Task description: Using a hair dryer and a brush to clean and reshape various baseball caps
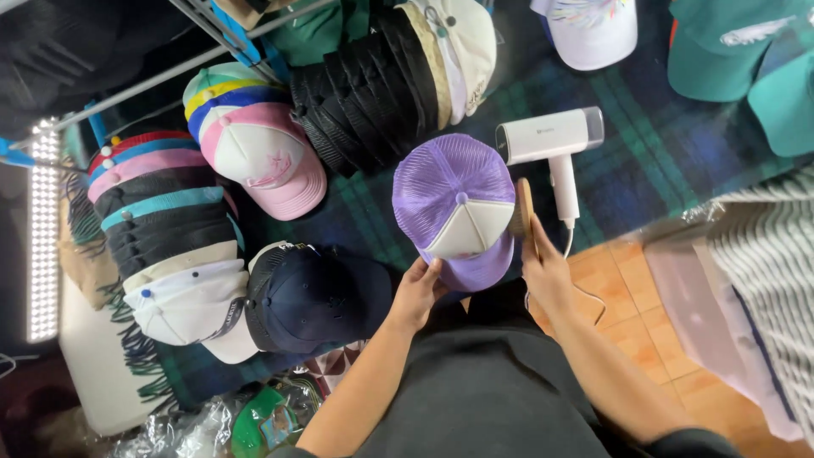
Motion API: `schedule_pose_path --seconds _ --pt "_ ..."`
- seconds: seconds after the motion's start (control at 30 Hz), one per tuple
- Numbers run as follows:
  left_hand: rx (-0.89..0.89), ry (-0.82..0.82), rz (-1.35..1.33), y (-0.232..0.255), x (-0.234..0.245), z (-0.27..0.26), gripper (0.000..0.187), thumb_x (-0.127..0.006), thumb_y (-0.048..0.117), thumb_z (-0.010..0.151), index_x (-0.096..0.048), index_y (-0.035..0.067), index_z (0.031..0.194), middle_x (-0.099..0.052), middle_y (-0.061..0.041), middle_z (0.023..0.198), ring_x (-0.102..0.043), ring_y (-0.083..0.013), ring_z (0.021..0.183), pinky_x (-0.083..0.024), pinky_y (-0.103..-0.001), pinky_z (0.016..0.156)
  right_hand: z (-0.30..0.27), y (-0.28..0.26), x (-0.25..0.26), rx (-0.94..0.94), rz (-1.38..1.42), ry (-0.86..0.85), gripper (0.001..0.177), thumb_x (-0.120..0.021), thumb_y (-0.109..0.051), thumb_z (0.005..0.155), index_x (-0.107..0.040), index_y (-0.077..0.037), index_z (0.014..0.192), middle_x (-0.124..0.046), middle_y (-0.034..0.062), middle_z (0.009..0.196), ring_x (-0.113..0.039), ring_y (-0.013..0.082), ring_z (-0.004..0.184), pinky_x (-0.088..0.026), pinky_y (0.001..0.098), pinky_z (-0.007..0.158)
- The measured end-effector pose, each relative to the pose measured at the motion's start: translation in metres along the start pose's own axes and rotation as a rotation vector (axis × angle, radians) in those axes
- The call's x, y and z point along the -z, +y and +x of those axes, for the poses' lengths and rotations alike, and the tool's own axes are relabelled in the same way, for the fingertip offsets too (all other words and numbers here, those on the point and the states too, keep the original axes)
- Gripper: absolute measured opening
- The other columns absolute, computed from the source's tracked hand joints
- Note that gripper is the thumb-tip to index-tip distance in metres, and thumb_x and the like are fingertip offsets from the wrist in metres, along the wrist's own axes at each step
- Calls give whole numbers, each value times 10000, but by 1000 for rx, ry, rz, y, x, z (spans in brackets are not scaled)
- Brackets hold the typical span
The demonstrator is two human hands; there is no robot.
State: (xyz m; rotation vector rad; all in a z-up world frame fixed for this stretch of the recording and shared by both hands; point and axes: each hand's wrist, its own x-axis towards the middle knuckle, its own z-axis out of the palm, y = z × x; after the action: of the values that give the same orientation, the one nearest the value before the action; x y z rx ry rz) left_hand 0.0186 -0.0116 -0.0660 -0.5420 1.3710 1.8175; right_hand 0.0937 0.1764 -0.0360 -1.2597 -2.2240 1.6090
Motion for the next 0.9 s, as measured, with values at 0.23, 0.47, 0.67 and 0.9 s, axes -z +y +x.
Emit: schedule_pose_path --seconds 0.23,0.47,0.67,0.9 --pt "78 -87 -56 -12 19 6 263 -533 266 1084 -659 87 1230 -728 -110 1078 -710 -298 1069 -541 -528 1012 -55 87 6 274 -275 33 508 -585 -177 1011 -562 -303 1503 -725 140 1233 -696 319 1094 -570 470 896" --pt "227 -156 -380 -27 37 21 505 -499 462 1048 -563 90 1384 -606 -148 1326 -574 -354 1265 -424 -551 1112 -73 74 -28 980 -722 -2 359 -541 -271 969 -697 -471 1222 -532 -97 777 -608 145 552 -543 279 504" --pt "296 -184 -649 -1 26 -7 713 -391 794 947 -582 135 1139 -609 -84 1096 -614 -328 1051 -448 -518 1091 -30 54 -28 1162 -761 79 367 -587 -211 908 -705 -438 1171 -503 -47 800 -571 167 616 -515 289 571" --pt "222 -277 -391 -36 57 28 331 -556 532 999 -570 252 823 -662 18 857 -658 -196 907 -497 -425 1000 -36 126 59 787 -662 151 550 -621 -97 1015 -536 -400 1466 -315 -46 772 -396 141 628 -340 328 457"
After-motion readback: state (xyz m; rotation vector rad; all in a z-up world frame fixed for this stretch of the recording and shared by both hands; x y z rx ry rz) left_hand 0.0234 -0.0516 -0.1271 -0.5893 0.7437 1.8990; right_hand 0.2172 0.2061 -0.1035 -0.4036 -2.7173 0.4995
